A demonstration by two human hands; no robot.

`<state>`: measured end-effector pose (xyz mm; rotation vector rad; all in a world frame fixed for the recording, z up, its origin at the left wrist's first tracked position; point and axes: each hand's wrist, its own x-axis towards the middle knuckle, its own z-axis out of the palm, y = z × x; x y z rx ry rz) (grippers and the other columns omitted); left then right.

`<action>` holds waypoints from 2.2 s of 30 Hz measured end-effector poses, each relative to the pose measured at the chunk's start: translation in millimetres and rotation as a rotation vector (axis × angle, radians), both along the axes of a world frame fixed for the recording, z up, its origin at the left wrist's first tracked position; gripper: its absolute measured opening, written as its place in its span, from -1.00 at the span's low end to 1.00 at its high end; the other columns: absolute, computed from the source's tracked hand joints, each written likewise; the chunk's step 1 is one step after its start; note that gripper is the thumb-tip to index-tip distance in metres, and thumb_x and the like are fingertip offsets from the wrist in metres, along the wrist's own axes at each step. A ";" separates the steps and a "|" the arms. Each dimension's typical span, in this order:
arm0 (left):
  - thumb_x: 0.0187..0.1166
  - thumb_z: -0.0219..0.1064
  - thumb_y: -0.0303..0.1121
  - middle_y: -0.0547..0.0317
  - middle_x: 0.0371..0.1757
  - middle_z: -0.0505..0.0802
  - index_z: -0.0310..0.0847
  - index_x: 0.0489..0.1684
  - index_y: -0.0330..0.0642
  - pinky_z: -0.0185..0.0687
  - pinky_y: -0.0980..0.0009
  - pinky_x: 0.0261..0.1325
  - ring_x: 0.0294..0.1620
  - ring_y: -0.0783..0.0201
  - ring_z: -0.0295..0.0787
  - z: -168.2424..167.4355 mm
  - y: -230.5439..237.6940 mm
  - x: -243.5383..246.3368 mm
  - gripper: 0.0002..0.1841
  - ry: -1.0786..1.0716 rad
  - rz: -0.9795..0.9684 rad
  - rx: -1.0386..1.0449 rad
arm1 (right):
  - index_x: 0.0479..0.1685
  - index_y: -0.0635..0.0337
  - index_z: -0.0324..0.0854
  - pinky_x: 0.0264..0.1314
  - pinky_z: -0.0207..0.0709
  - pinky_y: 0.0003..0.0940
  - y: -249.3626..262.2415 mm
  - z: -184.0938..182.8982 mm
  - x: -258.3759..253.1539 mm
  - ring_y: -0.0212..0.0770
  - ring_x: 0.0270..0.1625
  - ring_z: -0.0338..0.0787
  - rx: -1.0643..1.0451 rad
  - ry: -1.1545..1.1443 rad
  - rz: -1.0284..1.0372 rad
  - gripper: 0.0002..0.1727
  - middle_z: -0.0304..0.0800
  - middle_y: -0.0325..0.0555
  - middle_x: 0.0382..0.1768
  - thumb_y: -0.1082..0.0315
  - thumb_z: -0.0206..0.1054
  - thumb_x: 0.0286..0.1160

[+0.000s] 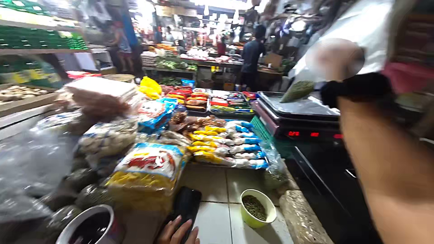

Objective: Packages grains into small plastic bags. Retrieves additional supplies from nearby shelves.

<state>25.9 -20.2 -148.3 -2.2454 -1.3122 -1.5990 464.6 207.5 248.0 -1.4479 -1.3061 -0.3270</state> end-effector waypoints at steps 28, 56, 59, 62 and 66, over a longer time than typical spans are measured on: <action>0.30 0.57 -0.34 0.33 -0.42 0.77 0.71 -0.27 -0.26 0.65 0.53 -0.18 -0.38 0.58 0.68 97.6 66.9 45.8 -0.78 -0.120 -0.682 -0.802 | -0.11 0.32 0.74 -0.13 0.88 -0.38 -200.5 -160.3 -154.6 -0.31 -0.31 0.93 -0.571 0.075 0.865 -0.92 0.91 -0.09 -0.30 0.56 0.37 0.55; 0.38 0.48 -0.56 -0.17 -0.03 0.78 0.71 -0.11 -0.34 0.65 -0.22 -0.07 0.01 -0.20 0.76 260.3 67.7 131.3 -0.82 1.211 -0.202 -0.654 | -0.08 0.45 0.75 0.23 0.51 0.20 -199.5 -254.3 -122.2 0.16 -0.01 0.78 -0.871 -0.214 0.626 -0.57 0.82 0.23 -0.18 0.21 0.62 0.28; 0.38 0.50 -0.52 -0.10 -0.14 0.80 0.73 -0.20 -0.29 0.66 -0.16 -0.11 -0.07 -0.14 0.78 258.5 68.5 130.9 -0.87 1.245 -0.200 -0.623 | 0.26 0.38 0.70 0.26 0.61 -0.03 -198.0 -247.8 -112.1 -0.03 0.04 0.81 -0.940 -0.144 0.689 -0.40 0.85 0.14 0.02 0.21 0.67 0.25; 0.37 0.51 -0.50 -0.06 -0.22 0.81 0.73 -0.26 -0.27 0.67 -0.12 -0.14 -0.12 -0.11 0.79 258.3 70.8 129.9 -0.90 1.286 -0.185 -0.606 | 0.40 0.36 0.63 0.21 0.63 -0.20 -199.2 -239.7 -111.2 -0.13 0.02 0.80 -0.990 -0.106 0.672 -0.35 0.80 0.11 0.17 0.29 0.66 0.27; 0.34 0.51 -0.54 -0.10 -0.16 0.79 0.69 -0.20 -0.30 0.64 -0.15 -0.11 -0.04 -0.15 0.77 259.7 72.7 133.4 -0.84 1.305 -0.186 -0.624 | 0.25 0.33 0.73 0.14 0.66 -0.26 -199.5 -239.9 -119.6 -0.23 -0.12 0.80 -0.965 -0.096 0.628 -0.53 0.84 0.02 0.01 0.35 0.60 0.34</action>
